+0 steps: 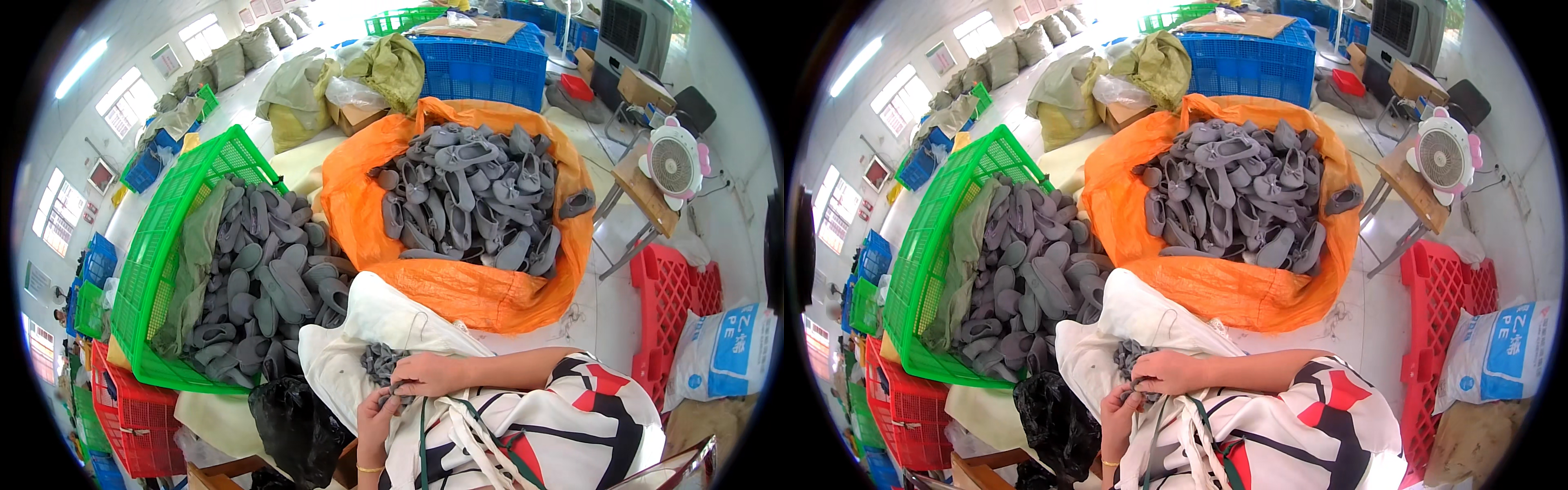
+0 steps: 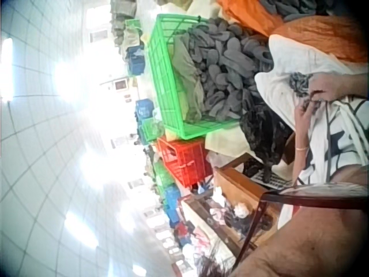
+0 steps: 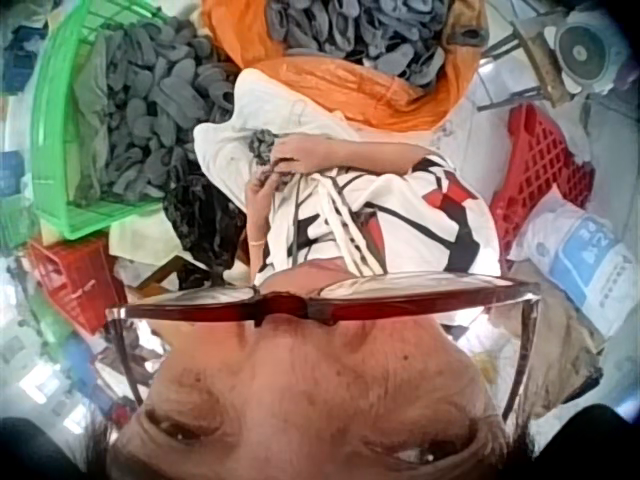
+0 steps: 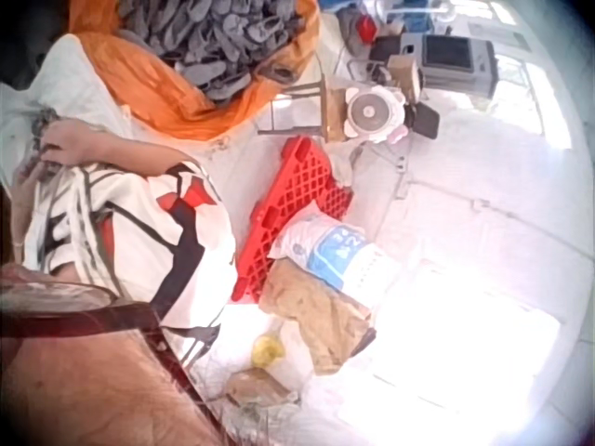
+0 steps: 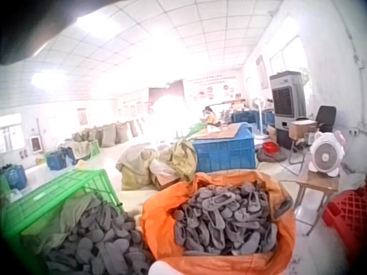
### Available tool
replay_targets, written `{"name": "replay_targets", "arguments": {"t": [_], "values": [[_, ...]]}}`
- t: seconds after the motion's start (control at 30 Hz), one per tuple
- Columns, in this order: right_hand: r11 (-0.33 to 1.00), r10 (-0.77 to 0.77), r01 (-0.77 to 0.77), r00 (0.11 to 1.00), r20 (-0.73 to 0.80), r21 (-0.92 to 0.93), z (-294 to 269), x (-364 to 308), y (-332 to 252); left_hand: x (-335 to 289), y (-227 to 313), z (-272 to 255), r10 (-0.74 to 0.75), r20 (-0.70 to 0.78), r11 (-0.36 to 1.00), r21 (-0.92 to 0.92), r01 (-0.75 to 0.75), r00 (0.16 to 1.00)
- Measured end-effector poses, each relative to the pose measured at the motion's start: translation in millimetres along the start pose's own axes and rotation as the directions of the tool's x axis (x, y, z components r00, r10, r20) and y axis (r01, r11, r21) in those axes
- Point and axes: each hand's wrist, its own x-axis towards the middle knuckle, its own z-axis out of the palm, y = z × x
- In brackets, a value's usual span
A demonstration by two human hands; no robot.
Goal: The person sits cross-legged and sews grey slipper uppers using a needle and thread. They pick up individual slipper parts from a large orange sack, stitch the edges together, and place the finished items into a green basket.
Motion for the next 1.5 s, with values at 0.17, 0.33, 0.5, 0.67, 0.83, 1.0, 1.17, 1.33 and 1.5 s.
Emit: {"name": "replay_targets", "arguments": {"t": [0.17,0.33,0.5,0.67,0.83,1.0,1.17,1.33,1.5], "values": [[0.988,0.136,-0.135,0.991,-0.005,0.080,-2,-1,-4,-6,0,3,0.072,-0.058,0.996,0.049,-0.069,0.996],[0.971,0.216,-0.221,0.974,0.073,0.087,2,-7,-8,-12,1,15,0.121,-0.134,0.989,0.098,-0.108,0.984],[0.982,0.181,-0.185,0.975,0.130,0.022,4,-19,-8,-15,-37,3,0.216,-0.071,0.937,0.296,-0.186,0.974],[0.984,0.180,-0.180,0.967,0.180,-0.018,4,-26,-6,-25,-29,9,0.138,-0.016,0.960,0.249,-0.130,0.990],[0.993,0.114,-0.112,0.987,0.113,-0.025,3,-23,-2,-21,-34,-9,0.047,0.040,0.934,0.352,-0.058,0.998],[0.938,0.342,-0.342,0.940,0.006,0.053,-18,-11,-16,-9,-8,-3,0.323,0.026,0.777,0.564,-0.280,0.946],[0.907,0.357,-0.367,0.930,0.083,0.207,-32,1,-24,-15,28,-4,0.460,0.048,0.691,0.608,-0.392,0.886],[0.961,0.255,-0.272,0.939,0.232,0.046,-34,12,-29,-6,28,-12,0.660,0.180,0.421,0.715,-0.558,0.729],[0.973,0.208,-0.227,0.928,0.309,0.030,-34,15,-27,-8,35,-8,0.686,0.210,0.359,0.735,-0.575,0.697]]}}
